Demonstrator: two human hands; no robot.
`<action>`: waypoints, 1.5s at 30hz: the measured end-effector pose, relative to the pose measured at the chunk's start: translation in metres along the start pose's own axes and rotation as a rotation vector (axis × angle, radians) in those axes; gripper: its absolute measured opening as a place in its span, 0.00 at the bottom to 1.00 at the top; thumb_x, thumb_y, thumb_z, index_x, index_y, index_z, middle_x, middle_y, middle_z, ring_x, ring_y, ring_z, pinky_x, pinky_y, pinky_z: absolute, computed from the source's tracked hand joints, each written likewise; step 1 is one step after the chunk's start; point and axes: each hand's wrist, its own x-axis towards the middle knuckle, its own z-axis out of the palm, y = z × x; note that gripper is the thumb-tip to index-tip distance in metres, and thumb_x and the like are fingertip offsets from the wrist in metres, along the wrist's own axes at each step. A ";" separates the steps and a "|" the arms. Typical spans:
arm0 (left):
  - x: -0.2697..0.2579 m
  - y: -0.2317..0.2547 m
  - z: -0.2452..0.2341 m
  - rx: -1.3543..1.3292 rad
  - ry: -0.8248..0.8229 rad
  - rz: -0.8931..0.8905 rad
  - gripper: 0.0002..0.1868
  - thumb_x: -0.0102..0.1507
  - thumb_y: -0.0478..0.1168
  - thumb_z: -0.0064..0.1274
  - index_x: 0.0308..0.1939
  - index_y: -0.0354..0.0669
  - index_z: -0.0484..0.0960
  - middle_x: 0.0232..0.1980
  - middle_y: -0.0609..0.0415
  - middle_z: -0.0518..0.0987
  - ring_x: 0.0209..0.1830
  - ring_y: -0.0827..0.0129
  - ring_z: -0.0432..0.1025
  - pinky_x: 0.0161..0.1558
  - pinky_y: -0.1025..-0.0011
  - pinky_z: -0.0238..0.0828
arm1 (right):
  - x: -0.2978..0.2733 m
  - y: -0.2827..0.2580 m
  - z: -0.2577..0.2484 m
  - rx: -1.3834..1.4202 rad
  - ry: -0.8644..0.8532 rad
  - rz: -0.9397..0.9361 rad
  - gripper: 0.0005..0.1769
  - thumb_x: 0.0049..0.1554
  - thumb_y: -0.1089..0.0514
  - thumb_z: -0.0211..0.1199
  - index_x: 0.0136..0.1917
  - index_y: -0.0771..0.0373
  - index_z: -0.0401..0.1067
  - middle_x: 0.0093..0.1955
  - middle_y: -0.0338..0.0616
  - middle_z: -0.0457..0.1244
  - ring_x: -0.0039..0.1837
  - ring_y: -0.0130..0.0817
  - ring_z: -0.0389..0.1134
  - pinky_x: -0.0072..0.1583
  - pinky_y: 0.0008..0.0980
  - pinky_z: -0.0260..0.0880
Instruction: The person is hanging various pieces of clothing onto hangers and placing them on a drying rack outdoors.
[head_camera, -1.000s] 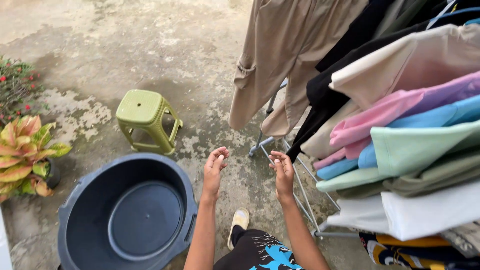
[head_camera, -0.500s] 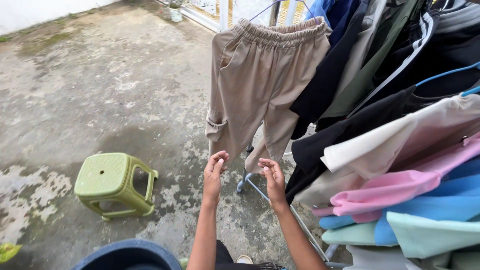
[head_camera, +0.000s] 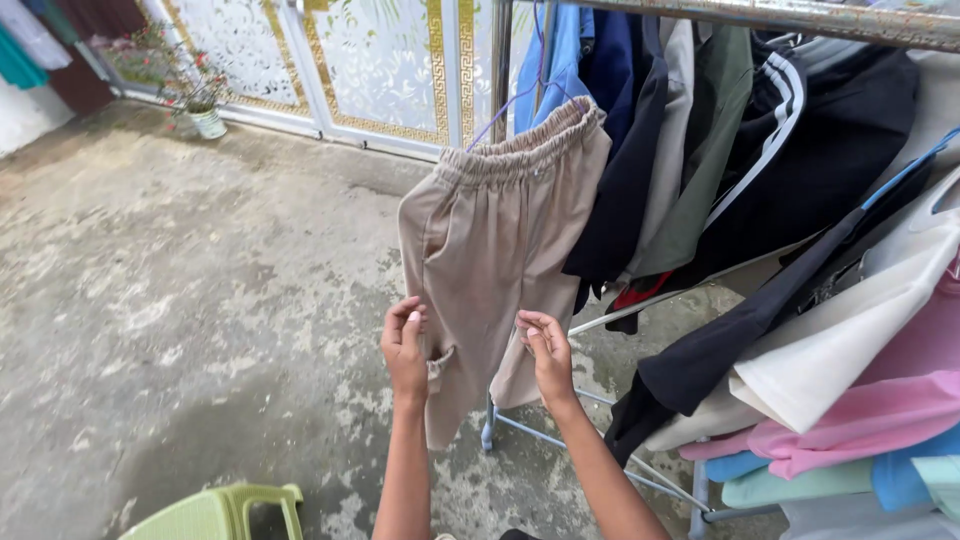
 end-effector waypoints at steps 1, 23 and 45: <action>0.022 0.005 -0.004 -0.012 -0.022 0.000 0.14 0.72 0.35 0.46 0.60 0.34 0.79 0.53 0.51 0.79 0.52 0.70 0.70 0.56 0.72 0.68 | 0.009 0.002 0.008 -0.006 0.019 -0.016 0.16 0.65 0.60 0.51 0.64 0.64 0.68 0.66 0.44 0.66 0.68 0.30 0.66 0.66 0.32 0.64; 0.223 0.114 0.121 -0.309 -1.191 -0.063 0.32 0.70 0.41 0.45 0.77 0.31 0.62 0.77 0.45 0.67 0.79 0.62 0.59 0.78 0.64 0.50 | 0.122 -0.136 0.149 -0.227 0.043 -0.475 0.47 0.60 0.50 0.56 0.83 0.69 0.41 0.87 0.55 0.39 0.88 0.45 0.36 0.82 0.42 0.35; 0.168 0.178 0.109 -0.408 -1.174 -0.069 0.33 0.69 0.35 0.49 0.78 0.31 0.62 0.77 0.48 0.67 0.76 0.67 0.62 0.75 0.67 0.55 | 0.084 -0.171 0.169 -0.567 0.012 -0.670 0.58 0.52 0.47 0.72 0.82 0.75 0.44 0.85 0.68 0.42 0.88 0.58 0.43 0.84 0.48 0.44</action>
